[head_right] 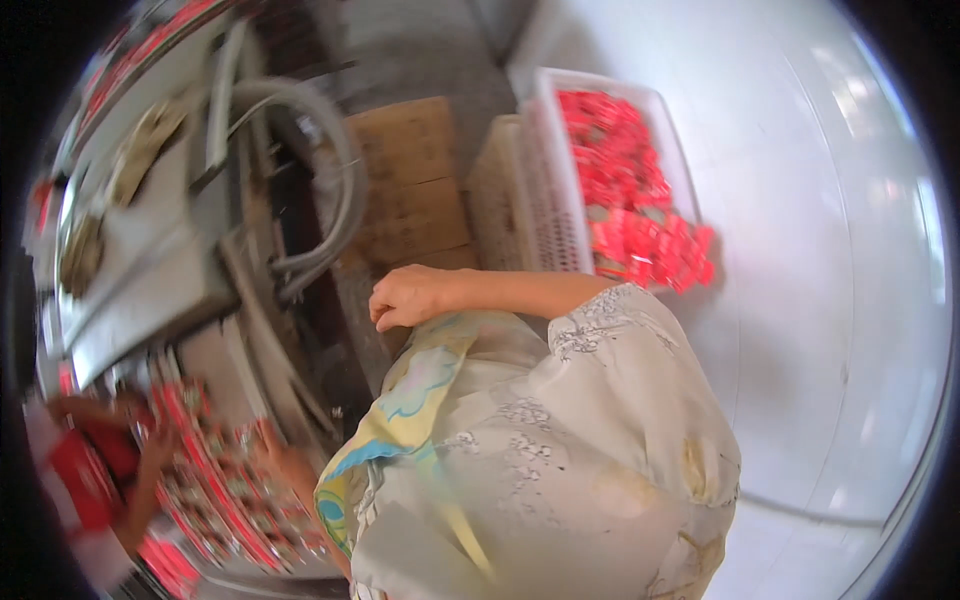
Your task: The person places individually wrapped preserved eggs into a plastic tray on a sealing machine, moves finished packages into a white basket, and cleans the machine surface using a cloth and a scraper.
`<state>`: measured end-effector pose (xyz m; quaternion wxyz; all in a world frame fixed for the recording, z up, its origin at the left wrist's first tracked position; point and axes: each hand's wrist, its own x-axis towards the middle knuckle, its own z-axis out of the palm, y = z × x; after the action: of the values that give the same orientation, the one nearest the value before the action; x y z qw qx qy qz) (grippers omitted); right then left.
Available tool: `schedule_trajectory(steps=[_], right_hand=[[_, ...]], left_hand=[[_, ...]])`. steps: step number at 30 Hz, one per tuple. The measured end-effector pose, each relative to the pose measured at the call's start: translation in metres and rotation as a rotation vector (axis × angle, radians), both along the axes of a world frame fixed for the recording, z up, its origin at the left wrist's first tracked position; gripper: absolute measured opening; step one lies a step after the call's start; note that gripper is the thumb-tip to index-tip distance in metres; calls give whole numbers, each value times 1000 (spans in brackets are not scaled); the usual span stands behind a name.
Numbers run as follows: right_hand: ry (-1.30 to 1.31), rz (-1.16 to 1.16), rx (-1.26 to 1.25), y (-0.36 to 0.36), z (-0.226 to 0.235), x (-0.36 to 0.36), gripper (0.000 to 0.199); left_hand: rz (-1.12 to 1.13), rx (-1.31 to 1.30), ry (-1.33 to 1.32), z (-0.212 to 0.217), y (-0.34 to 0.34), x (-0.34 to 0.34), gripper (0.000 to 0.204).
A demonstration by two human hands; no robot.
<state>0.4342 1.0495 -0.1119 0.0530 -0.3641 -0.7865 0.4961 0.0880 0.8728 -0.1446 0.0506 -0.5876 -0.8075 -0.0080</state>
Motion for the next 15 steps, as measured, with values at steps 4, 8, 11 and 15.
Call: schedule_trajectory(steps=[4,8,11,15], right_hand=[[177,-381,198,17,27,112,15],[43,-1285,342,12,30,261,20],[-560,-1067,-5,-5,20,364,35],[-545,-667,-246,-28,16,337,30]], left_hand=[[-68,21,-3,-8,12,-2,41],[-149,-6,281,-11,14,-8,35],[-140,68,284,-8,21,-4,34],[-201,235,146,-3,49,21,34]])
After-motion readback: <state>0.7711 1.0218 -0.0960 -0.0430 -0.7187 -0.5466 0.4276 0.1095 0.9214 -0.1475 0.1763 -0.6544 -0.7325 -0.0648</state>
